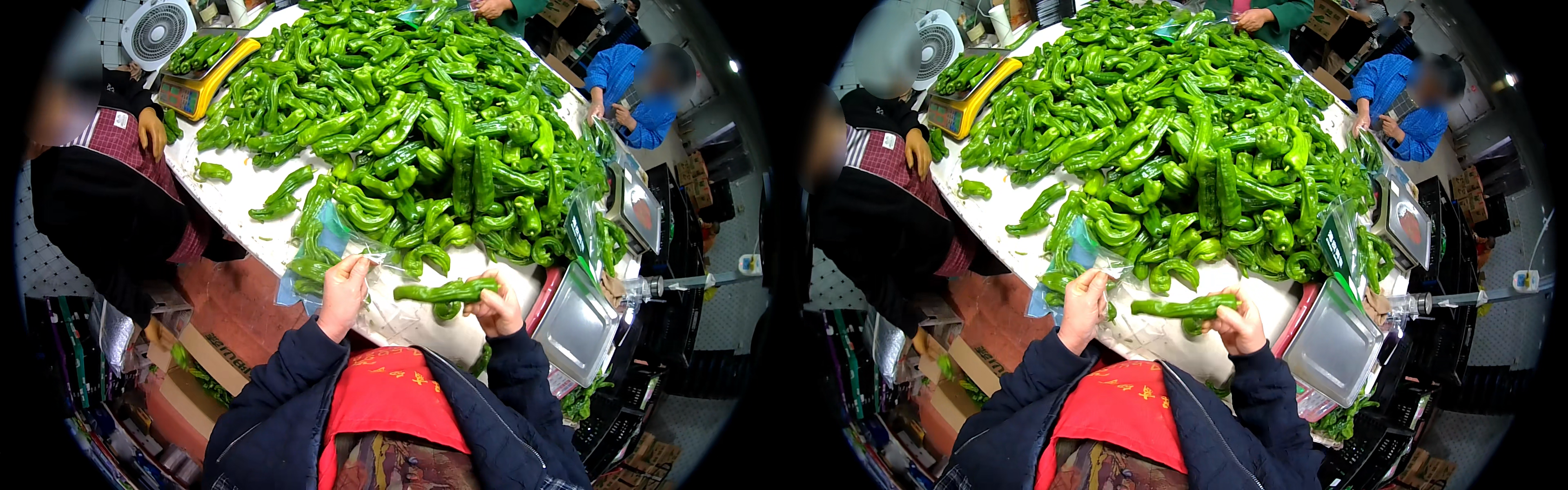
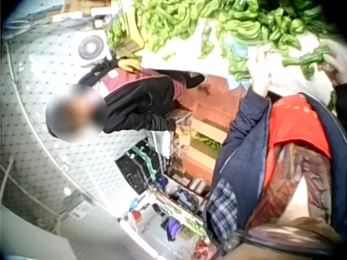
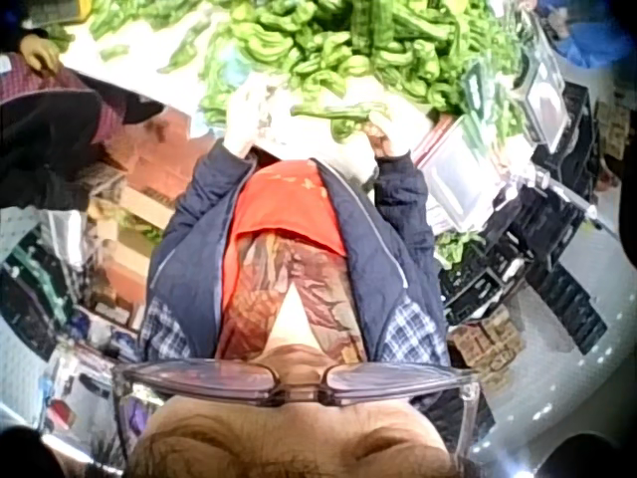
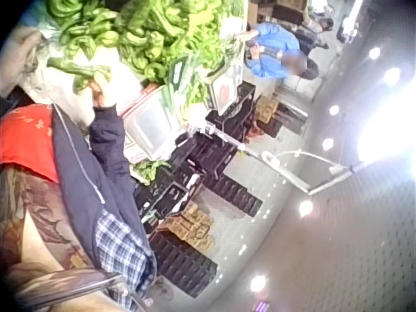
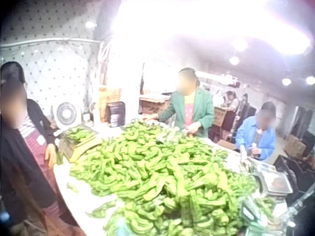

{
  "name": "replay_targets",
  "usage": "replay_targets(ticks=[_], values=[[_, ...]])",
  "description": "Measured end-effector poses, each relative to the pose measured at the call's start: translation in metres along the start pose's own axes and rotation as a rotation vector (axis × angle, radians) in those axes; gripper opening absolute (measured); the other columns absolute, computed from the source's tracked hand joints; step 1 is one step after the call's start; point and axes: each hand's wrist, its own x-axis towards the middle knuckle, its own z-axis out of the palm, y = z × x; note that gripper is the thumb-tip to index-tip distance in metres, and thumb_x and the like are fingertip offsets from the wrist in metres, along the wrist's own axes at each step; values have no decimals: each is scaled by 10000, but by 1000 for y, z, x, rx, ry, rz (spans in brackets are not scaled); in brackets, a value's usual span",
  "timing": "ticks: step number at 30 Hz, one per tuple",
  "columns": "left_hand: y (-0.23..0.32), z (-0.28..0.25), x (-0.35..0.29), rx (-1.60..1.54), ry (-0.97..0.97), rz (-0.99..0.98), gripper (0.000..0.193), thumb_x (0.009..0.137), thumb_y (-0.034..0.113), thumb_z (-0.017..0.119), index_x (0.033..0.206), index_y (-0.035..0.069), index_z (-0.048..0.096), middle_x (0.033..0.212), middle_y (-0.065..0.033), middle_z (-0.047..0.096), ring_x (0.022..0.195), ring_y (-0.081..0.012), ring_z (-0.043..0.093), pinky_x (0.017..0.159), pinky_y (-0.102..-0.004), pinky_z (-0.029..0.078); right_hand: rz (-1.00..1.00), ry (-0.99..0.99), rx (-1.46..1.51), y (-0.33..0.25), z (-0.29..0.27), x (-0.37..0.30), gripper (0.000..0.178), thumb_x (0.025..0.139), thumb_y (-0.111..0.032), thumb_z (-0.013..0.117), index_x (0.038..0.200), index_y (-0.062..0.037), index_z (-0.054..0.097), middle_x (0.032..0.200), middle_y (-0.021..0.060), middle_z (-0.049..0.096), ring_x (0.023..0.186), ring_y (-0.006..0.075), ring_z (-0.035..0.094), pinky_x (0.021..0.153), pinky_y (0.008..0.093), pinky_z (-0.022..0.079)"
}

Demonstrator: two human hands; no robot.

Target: The person selects green peppers from a large pile on a table, places them on a digital scale, and then transfers them into a clear plastic bag. The person repeats this process, filling multiple bags with peppers.

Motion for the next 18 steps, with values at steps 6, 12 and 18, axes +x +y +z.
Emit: replay_targets(ticks=[6, 12, 18], values=[[0, 15, -11, 463, 20, 424, 117, 958, 96, 623, 997, 4, 684, 701, -76, 627, 587, -114, 541, 553, -273, 449, 174, 86, -53, 51, 25, -7, 330, 919, -52, 622, 1188, -68, 431, 1183, 204, 614, 1000, 348, 686, 852, 431, 593], [-3, 19, -20, 619, 12, 522, 117, 946, 58, 627, 1023, -15, 677, 745, -152, 660, 611, -139, 615, 561, -289, 471, 403, -68, 81, 83, 60, 23, 461, 970, -85, 574, 1396, 7, 425, 1315, 165, 566, 1211, 298, 586, 1033, 406, 490], [-16, 19, -19, 631, 11, 677, 106, 949, 53, 618, 1005, -14, 677, 738, -139, 666, 631, -144, 631, 586, -282, 487, 301, -167, -73, 136, 67, 97, 420, 1008, -200, 570, 1375, -26, 460, 1069, 63, 619, 965, 157, 620, 822, 303, 530]])
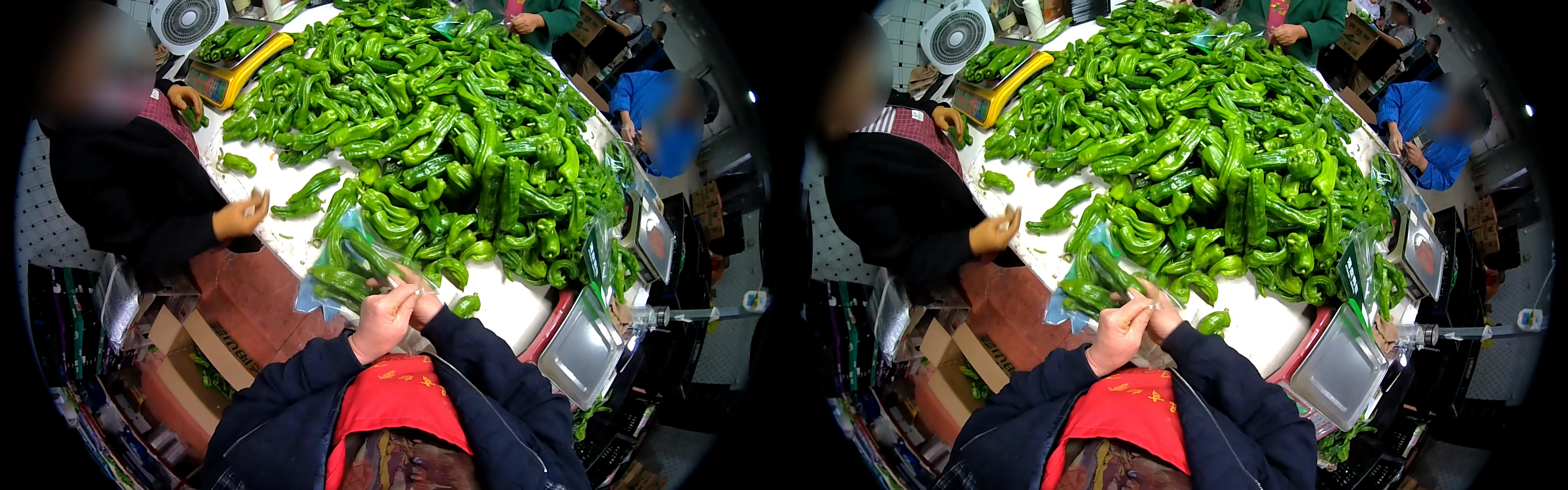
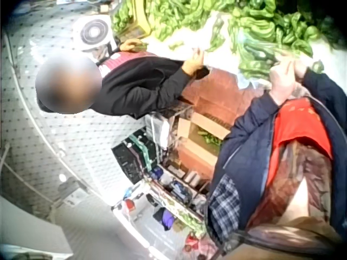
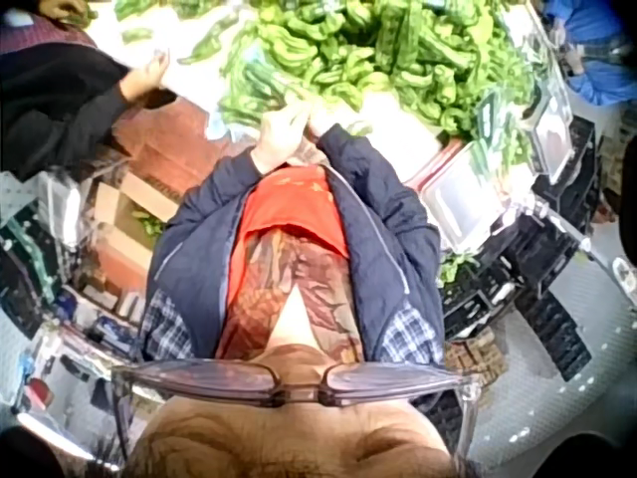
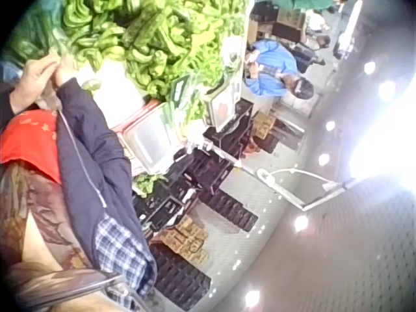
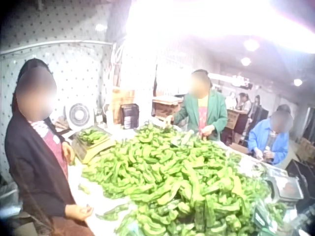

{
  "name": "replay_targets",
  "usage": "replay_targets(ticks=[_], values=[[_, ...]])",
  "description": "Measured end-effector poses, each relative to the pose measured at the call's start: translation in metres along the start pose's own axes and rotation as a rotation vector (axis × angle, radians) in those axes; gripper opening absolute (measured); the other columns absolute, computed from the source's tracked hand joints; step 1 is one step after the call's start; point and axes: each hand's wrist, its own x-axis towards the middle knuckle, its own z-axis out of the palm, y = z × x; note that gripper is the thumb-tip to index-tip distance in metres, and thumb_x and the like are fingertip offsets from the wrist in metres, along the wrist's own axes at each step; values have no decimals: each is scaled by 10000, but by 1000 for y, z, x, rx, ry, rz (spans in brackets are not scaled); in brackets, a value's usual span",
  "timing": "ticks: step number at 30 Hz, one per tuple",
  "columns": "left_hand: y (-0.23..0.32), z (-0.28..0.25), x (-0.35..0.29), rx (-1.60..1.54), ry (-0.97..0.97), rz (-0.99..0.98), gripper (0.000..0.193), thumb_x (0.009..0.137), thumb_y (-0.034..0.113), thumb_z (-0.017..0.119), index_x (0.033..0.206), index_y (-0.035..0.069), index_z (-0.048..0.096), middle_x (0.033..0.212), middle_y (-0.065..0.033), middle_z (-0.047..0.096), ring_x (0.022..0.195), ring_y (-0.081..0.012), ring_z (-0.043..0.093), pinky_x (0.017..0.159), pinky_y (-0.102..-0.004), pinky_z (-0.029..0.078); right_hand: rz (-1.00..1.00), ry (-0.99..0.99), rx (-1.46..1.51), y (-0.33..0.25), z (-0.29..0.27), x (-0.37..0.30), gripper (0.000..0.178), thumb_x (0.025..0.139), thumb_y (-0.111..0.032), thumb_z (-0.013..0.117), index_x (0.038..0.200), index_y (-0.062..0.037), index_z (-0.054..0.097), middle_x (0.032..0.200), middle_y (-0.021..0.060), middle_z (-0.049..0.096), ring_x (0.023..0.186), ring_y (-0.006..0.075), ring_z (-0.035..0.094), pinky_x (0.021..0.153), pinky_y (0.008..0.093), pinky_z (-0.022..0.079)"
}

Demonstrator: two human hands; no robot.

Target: The person selects green peppers from a large pile on a table, places them on a digital scale, and then transfers them into a clear plastic bag. The person repeats this process, filling multiple bags with peppers.

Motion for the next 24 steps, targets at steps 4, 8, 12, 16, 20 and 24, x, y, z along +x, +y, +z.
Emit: replay_targets(ticks=[4, 8, 12, 16, 20, 24], values=[[-11, -8, 10, -193, -31, -277, 120, 965, 78, 605, 988, -13, 678, 686, -63, 620, 642, -71, 560, 587, -258, 476, 31, 156, -254, -16, -3, 16, 242, 1011, -270, 568, 1102, -46, 547, 762, 42, 649, 560, 102, 582, 453, 238, 427], [-41, -9, 8, -103, -47, -380, 129, 968, 98, 603, 977, -8, 676, 715, -74, 640, 655, -77, 570, 606, -266, 477, 113, 172, -474, -36, -2, -15, 326, 1000, -205, 557, 1255, -13, 489, 723, 79, 673, 476, 122, 582, 411, 249, 429], [-60, -1, 8, -55, -73, -379, 135, 963, 106, 603, 963, -12, 668, 731, -96, 653, 640, -109, 559, 610, -290, 473, 214, 109, -848, -73, -4, -37, 417, 975, -174, 571, 1333, 23, 493, 788, 101, 714, 496, 136, 628, 462, 254, 489], [-64, 1, 9, -31, -91, -353, 142, 955, 130, 600, 961, 4, 666, 716, -138, 631, 621, -182, 581, 587, -319, 469, -220, 283, -1062, -103, 14, -37, 182, 947, -134, 601, 877, 7, 694, 707, 88, 686, 530, 115, 609, 502, 288, 488], [-67, 4, 7, -55, -78, -323, 150, 944, 179, 608, 962, 45, 673, 693, -189, 606, 605, -344, 626, 551, -381, 470, -736, 225, -1400, -119, 30, 10, 77, 883, -55, 641, 931, -3, 670, 768, 128, 661, 655, 259, 637, 615, 346, 506], [-68, 5, 7, -40, -105, -325, 150, 937, 183, 604, 947, 47, 666, 698, -213, 602, 642, -390, 625, 554, -410, 472, -768, 121, -1599, -112, 39, 75, 160, 839, -71, 658, 992, -26, 657, 950, 164, 648, 902, 368, 628, 779, 427, 513]])
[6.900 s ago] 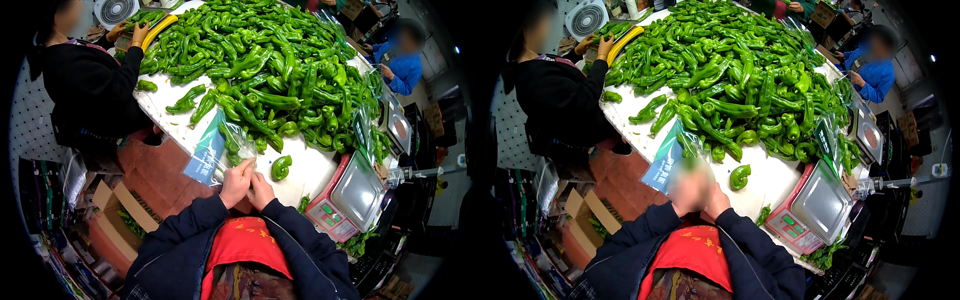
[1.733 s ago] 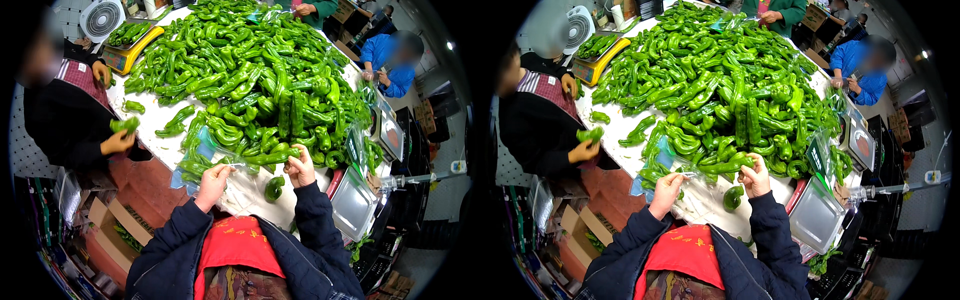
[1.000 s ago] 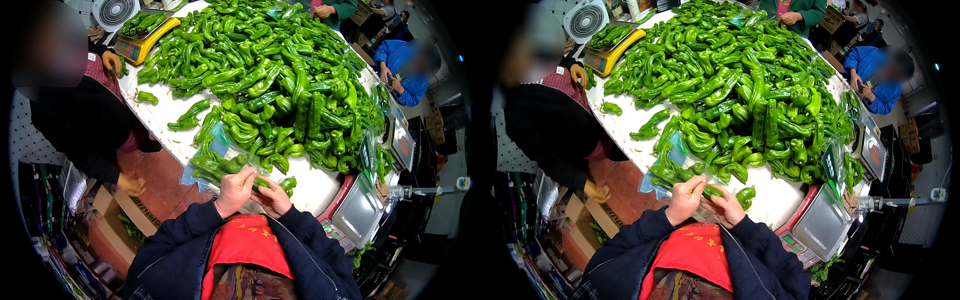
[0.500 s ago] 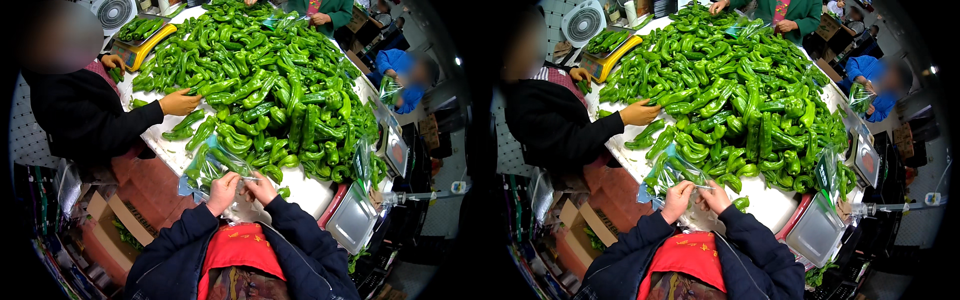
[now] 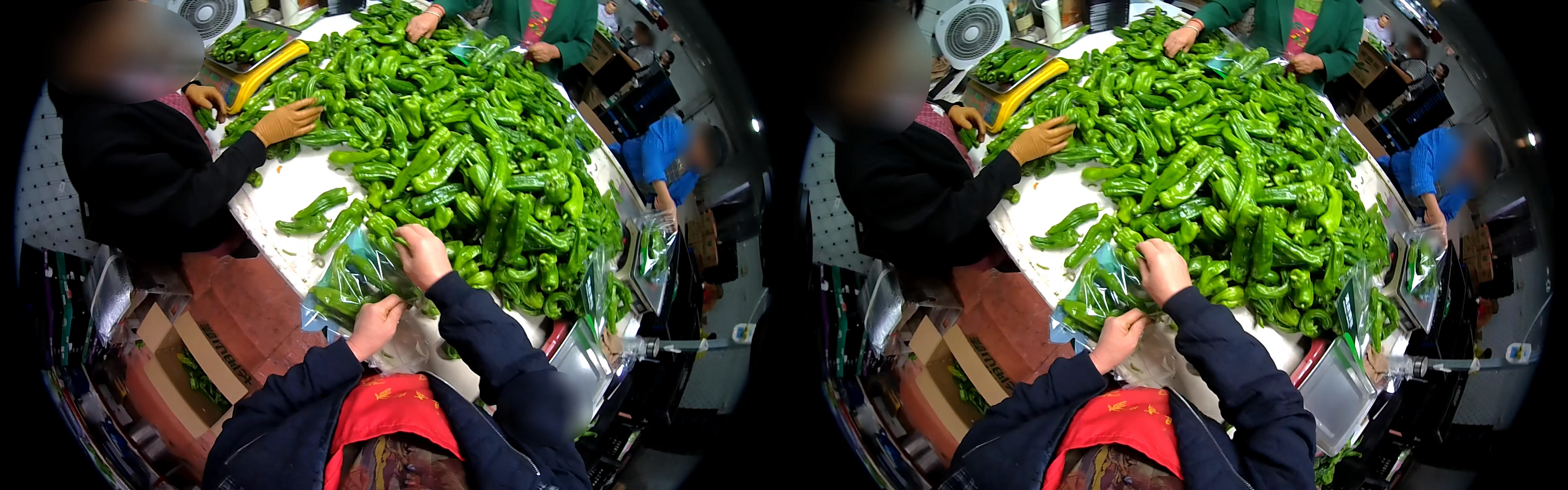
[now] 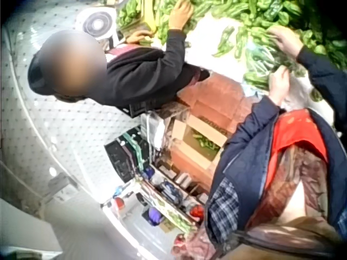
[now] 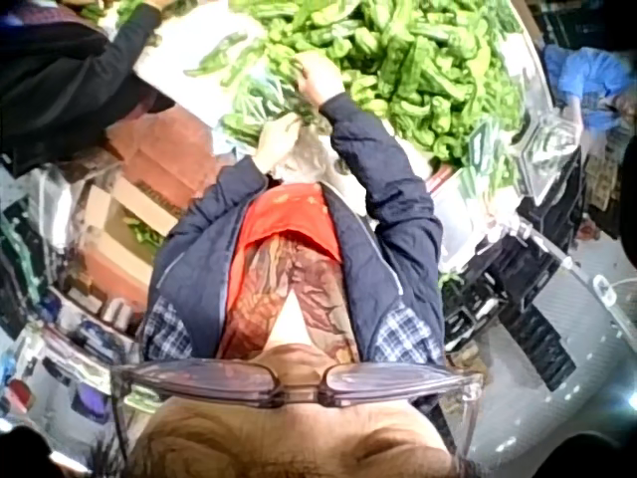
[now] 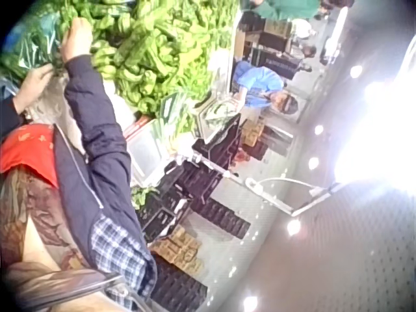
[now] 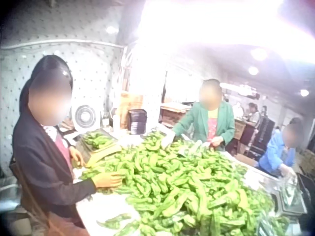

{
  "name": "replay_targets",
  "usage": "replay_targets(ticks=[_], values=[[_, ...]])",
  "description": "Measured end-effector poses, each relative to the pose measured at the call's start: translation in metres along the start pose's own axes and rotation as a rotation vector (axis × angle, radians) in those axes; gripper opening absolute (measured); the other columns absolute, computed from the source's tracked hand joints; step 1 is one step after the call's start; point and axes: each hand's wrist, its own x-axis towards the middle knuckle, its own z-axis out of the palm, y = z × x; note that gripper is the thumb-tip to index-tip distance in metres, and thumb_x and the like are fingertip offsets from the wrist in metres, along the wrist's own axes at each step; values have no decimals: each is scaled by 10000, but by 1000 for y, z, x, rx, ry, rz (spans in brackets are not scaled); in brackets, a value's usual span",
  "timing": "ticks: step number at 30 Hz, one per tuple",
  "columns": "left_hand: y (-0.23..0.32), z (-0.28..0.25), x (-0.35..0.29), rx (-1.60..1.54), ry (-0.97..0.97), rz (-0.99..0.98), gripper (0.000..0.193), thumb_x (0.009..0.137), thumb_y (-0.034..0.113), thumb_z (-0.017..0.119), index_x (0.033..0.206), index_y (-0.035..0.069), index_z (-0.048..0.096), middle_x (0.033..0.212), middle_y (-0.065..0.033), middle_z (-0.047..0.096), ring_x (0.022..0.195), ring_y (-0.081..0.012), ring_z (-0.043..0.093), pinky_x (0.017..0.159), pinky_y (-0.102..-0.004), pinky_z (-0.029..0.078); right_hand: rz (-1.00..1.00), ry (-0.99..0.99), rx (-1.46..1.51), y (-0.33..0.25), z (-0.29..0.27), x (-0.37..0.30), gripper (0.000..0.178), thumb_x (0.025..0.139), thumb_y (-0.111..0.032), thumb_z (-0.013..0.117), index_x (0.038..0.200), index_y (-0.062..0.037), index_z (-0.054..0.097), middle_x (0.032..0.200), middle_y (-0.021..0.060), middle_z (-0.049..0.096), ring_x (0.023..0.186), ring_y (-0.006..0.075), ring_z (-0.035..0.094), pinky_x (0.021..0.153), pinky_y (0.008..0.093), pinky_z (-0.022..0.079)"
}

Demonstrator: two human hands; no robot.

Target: The person selects green peppers from a large pile on a table, places them on a digital scale, and then transfers them into a clear plastic bag. The person repeats this process, filling multiple bags with peppers.

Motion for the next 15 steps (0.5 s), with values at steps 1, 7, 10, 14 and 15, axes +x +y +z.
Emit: replay_targets(ticks=[1, 7, 10, 14, 15], values=[[-1, -1, 0, 8, 3, 1, 150, 935, 185, 604, 942, 48, 664, 699, -220, 600, 650, -402, 623, 554, -418, 473, -9, -33, -28, 1, 12, 11, 177, 835, -81, 660, 1004, -28, 654, 976, 161, 648, 936, 371, 622, 806, 439, 510], [-2, -1, -2, 31, 17, 25, 134, 916, 106, 598, 1002, 35, 671, 805, -232, 643, 750, -410, 659, 628, -413, 516, 19, -198, -550, -2, 64, 50, 195, 836, -207, 644, 981, -78, 645, 982, 124, 642, 940, 321, 591, 790, 432, 488], [-13, 4, -4, 41, 62, 76, 201, 899, 140, 620, 1082, 110, 696, 842, -225, 655, 781, -428, 642, 639, -466, 521, -3, -193, -786, 3, 87, 57, 198, 867, -205, 550, 985, -91, 662, 991, 94, 637, 982, 284, 584, 805, 416, 464], [-14, 5, -5, 125, 31, 87, 156, 906, 152, 616, 1032, 107, 696, 827, -221, 652, 766, -421, 643, 630, -464, 518, 33, -191, -682, 2, 85, 56, 203, 812, -212, 622, 961, -80, 659, 982, 101, 628, 962, 291, 586, 791, 420, 468], [-10, 5, -4, 124, 37, 89, 140, 911, 158, 613, 1013, 104, 694, 810, -218, 650, 753, -419, 642, 621, -464, 513, 21, -163, -638, 4, 74, 53, 202, 811, -209, 620, 957, -75, 661, 979, 103, 630, 959, 290, 586, 782, 421, 468]])
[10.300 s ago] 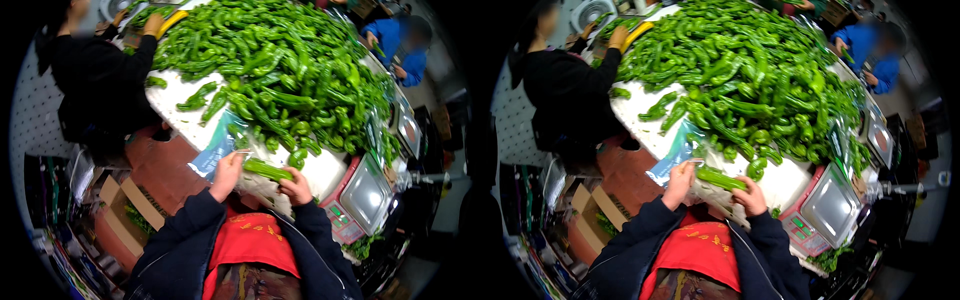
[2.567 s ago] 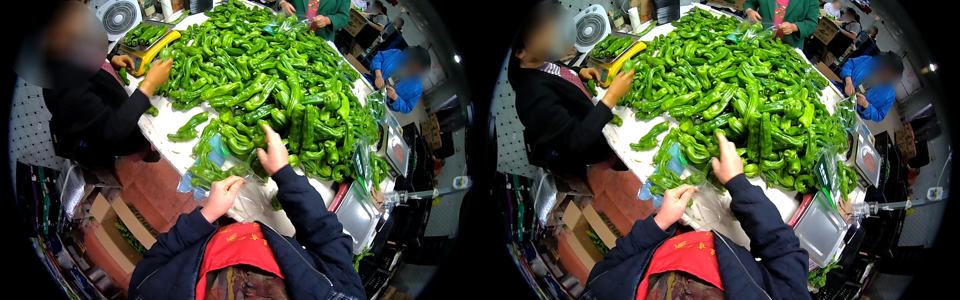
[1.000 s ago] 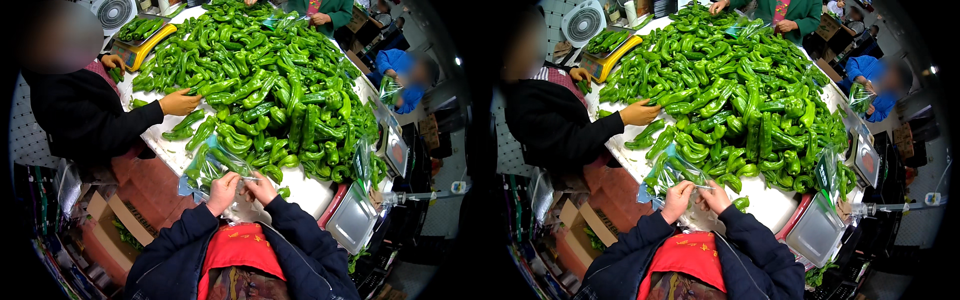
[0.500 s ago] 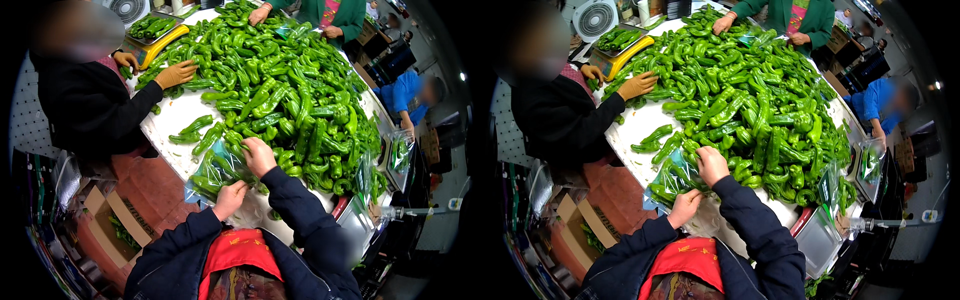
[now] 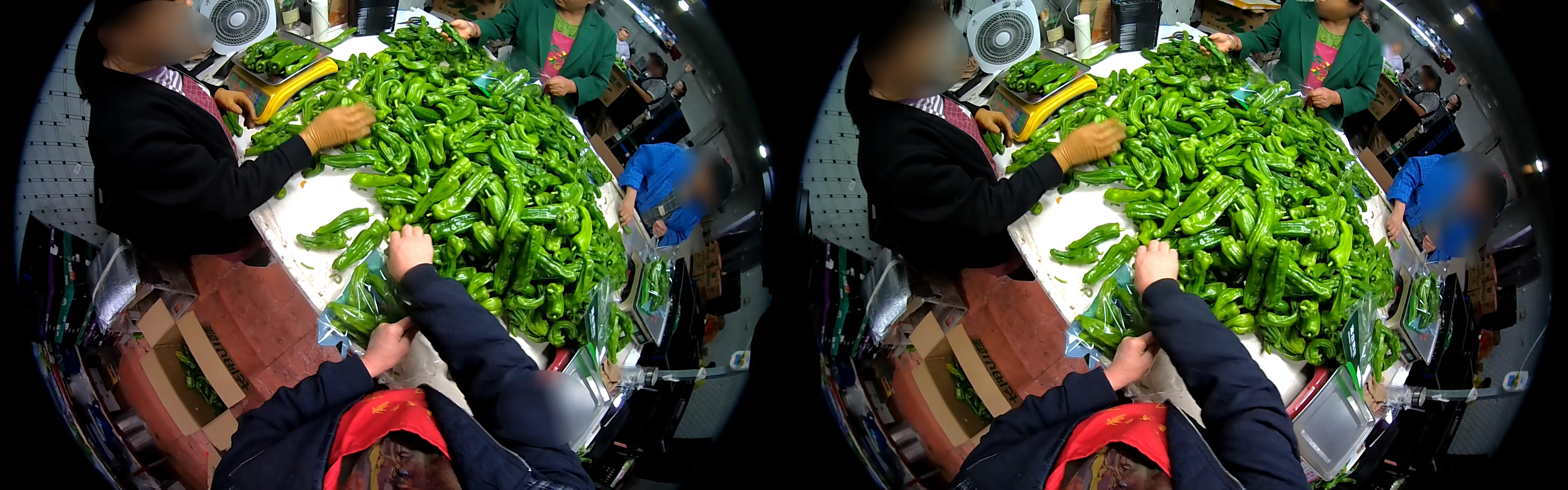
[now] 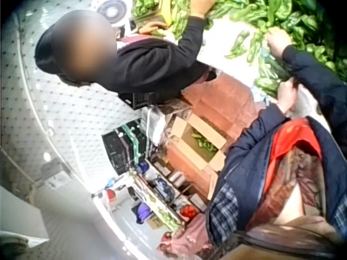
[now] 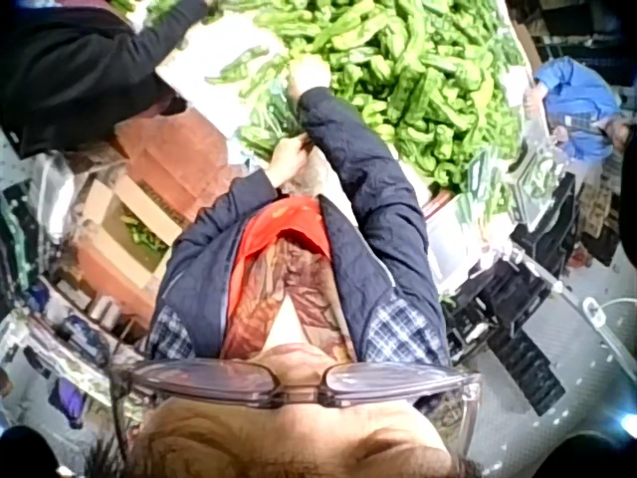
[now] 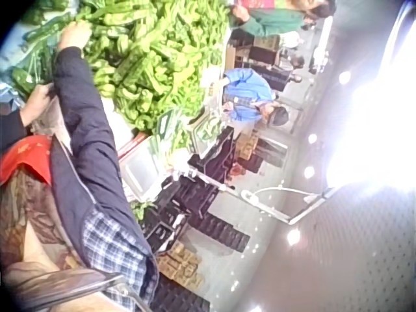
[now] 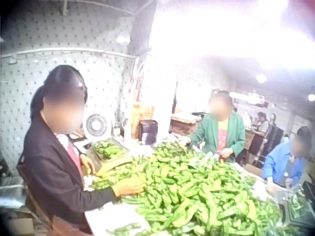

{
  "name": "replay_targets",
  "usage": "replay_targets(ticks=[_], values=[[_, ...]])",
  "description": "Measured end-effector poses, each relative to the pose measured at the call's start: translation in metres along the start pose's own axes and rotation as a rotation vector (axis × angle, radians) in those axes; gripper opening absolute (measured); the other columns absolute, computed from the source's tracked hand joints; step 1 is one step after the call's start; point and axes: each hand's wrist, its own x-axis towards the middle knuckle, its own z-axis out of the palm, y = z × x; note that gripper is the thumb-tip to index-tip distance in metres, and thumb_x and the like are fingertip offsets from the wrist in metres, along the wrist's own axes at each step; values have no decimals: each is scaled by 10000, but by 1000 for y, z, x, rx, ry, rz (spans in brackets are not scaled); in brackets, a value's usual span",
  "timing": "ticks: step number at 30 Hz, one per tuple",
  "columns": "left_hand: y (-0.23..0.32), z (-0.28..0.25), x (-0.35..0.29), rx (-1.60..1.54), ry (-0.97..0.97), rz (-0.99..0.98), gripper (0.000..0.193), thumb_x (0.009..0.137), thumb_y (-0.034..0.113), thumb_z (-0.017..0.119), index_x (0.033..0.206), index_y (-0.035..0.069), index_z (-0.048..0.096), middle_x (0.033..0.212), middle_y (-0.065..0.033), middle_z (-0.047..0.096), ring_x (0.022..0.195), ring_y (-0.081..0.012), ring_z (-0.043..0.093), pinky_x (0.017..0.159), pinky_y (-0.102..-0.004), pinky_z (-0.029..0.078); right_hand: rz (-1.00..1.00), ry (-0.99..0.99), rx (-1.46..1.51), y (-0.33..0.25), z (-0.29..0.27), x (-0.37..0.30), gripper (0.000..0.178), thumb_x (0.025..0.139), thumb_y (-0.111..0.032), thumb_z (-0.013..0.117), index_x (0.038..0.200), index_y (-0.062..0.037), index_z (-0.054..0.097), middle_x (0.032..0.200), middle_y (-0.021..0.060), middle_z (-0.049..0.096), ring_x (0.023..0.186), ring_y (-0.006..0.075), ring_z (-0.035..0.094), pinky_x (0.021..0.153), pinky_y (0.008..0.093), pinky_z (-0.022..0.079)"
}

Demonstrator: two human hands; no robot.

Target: The person selects green peppers from a large pile on a table, places them on a digital scale, and then transfers them into a clear plastic bag. The person repeats this process, filling multiple bags with peppers.

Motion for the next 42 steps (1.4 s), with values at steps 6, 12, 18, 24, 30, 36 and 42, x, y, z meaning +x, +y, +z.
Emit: replay_targets(ticks=[6, 12, 18, 24, 30, 36, 42], values=[[10, -6, 1, -78, -26, -50, 139, 942, 164, 605, 951, 36, 657, 723, -186, 619, 654, -359, 645, 582, -382, 488, 140, 202, 458, 70, -74, -78, 405, 731, -170, 738, 1047, 7, 557, 976, 199, 604, 951, 379, 585, 825, 445, 487], [4, 1, 2, -63, -7, -10, 160, 941, 227, 607, 960, 84, 675, 710, -201, 619, 685, -408, 630, 564, -443, 485, 465, 205, 1057, 87, -61, -167, 515, 782, 19, 696, 1275, -65, 573, 1103, 79, 592, 1014, 162, 615, 835, 273, 501], [9, -6, 5, -102, -60, -84, 165, 956, 142, 591, 943, -15, 639, 684, -114, 572, 605, -147, 507, 596, -307, 454, 545, 410, 1637, 93, -40, -222, 455, 799, 136, 632, 1205, -53, 552, 1165, 21, 581, 1032, 115, 581, 846, 266, 508], [2, -1, 7, -127, -43, -49, 163, 955, 159, 597, 927, 7, 646, 673, -136, 573, 576, -187, 512, 576, -322, 448, 469, 492, 874, 81, -93, -253, 422, 774, 129, 657, 1140, -73, 597, 1183, 83, 595, 1019, 152, 608, 826, 272, 506], [-2, 2, 7, -149, -39, -25, 156, 951, 159, 600, 924, 11, 643, 645, -140, 551, 549, -183, 488, 557, -329, 439, 241, 578, 576, 81, -106, -276, 484, 711, 174, 609, 1123, -80, 620, 1222, 172, 586, 1110, 350, 600, 914, 391, 506], [4, 1, 9, -159, -43, -30, 162, 955, 143, 590, 912, -4, 641, 628, -105, 531, 568, -126, 463, 559, -304, 425, 486, 421, 1094, 75, -114, -291, 486, 774, 157, 612, 1220, -27, 560, 1221, 152, 596, 1086, 261, 614, 886, 335, 529], [5, -2, 10, -164, -71, -70, 180, 962, 145, 578, 906, -16, 636, 668, -81, 558, 627, -107, 480, 598, -288, 430, 783, 156, 2047, 80, -82, -312, 451, 945, -150, 621, 1339, 10, 471, 1091, 153, 647, 789, 231, 680, 687, 325, 583]])
